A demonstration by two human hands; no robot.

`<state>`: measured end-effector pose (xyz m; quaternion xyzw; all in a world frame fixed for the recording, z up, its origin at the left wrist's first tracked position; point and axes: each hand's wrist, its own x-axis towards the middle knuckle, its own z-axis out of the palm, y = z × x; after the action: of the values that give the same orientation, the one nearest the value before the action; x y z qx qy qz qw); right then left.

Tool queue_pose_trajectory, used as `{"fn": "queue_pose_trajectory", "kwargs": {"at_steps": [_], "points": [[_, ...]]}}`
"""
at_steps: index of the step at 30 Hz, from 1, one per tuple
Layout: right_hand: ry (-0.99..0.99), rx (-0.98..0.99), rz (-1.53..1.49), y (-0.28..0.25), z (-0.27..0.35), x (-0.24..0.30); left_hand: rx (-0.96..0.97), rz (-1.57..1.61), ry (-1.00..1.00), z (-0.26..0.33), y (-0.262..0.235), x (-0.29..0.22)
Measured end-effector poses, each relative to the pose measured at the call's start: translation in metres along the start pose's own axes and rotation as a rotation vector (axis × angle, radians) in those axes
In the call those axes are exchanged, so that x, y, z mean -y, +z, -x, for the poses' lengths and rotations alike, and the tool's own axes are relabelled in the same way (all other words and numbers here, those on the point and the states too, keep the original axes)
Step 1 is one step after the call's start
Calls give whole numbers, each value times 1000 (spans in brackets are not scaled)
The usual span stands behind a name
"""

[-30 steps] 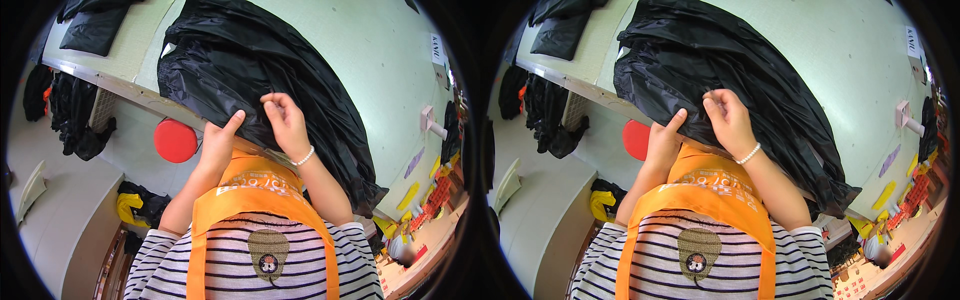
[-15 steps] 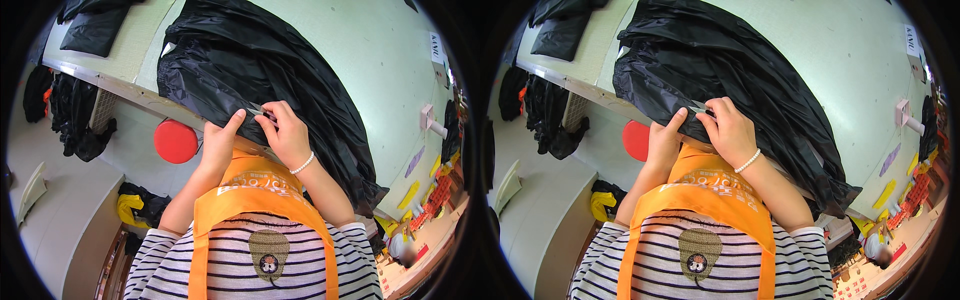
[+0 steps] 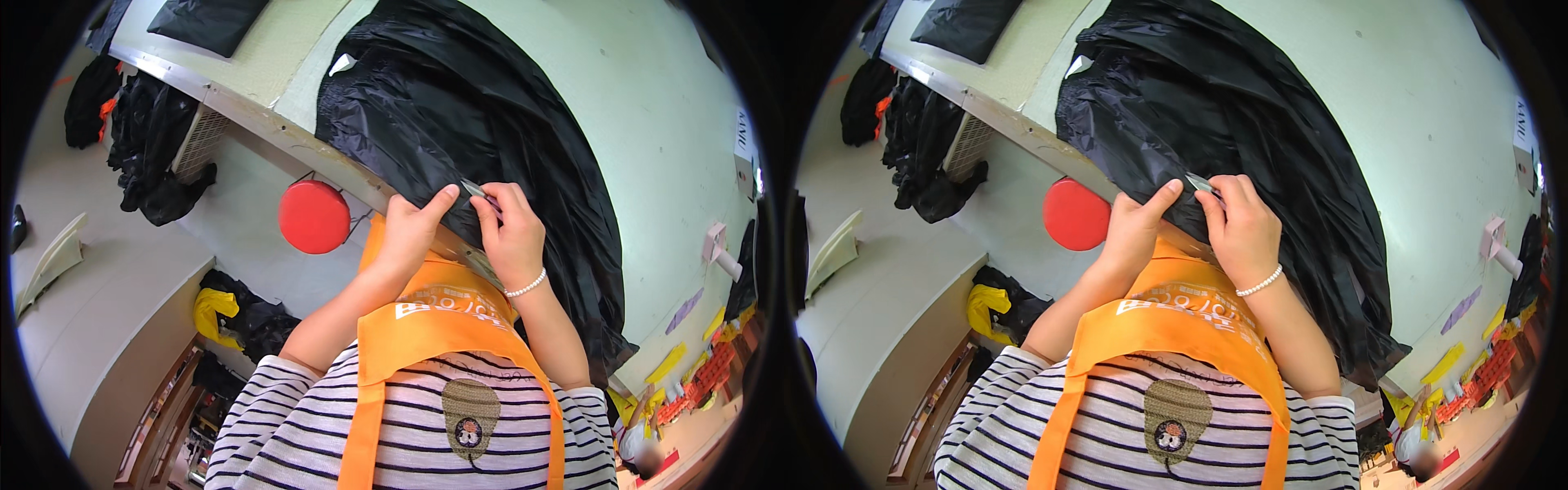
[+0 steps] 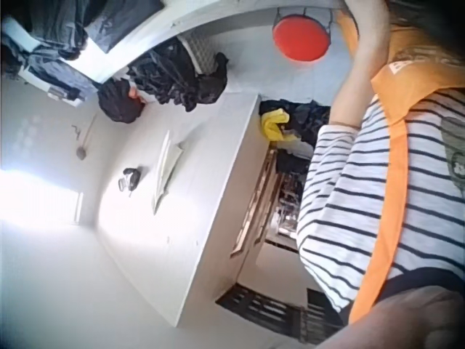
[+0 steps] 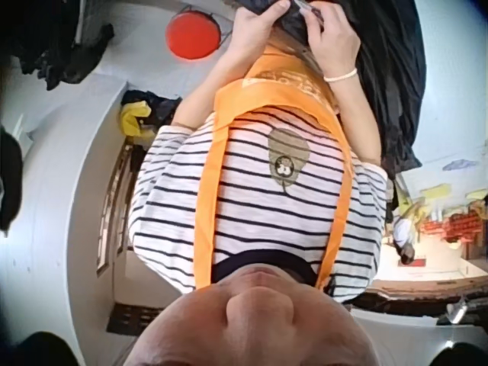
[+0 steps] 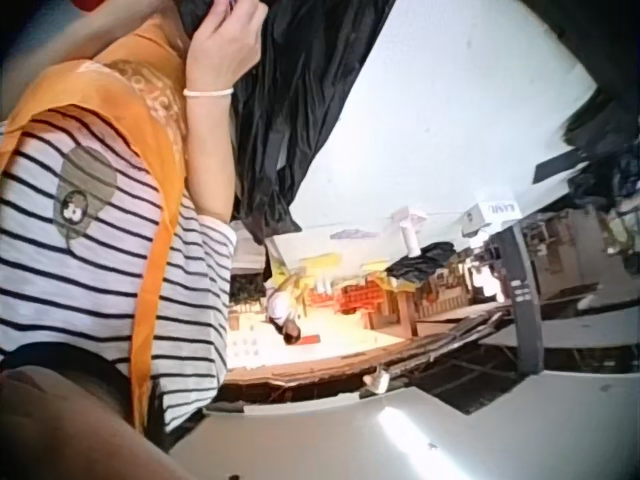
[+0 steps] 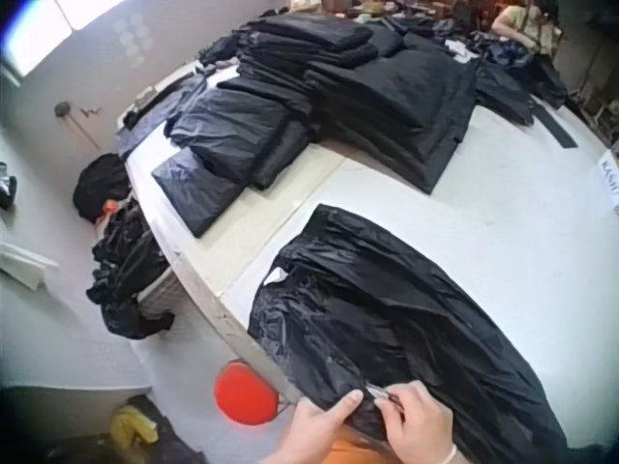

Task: The person folds black garments on a large white table in a workshop. They smooth, align, and fold each item, then place the folded pieces into a pile. Another person is visible working nearby with similar materials.

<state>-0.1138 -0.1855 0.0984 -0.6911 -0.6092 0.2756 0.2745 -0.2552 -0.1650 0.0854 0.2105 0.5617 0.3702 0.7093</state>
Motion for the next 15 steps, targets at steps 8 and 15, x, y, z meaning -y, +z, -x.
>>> {"fn": "queue_pose_trajectory", "kwargs": {"at_steps": [8, 15], "points": [[163, -22, -250, -4, -13, -12, -49, -75, -69, 3, -8, 0], [14, -256, -11, -16, -66, -69, -88, -90, -192, 7, -55, 31]]}}
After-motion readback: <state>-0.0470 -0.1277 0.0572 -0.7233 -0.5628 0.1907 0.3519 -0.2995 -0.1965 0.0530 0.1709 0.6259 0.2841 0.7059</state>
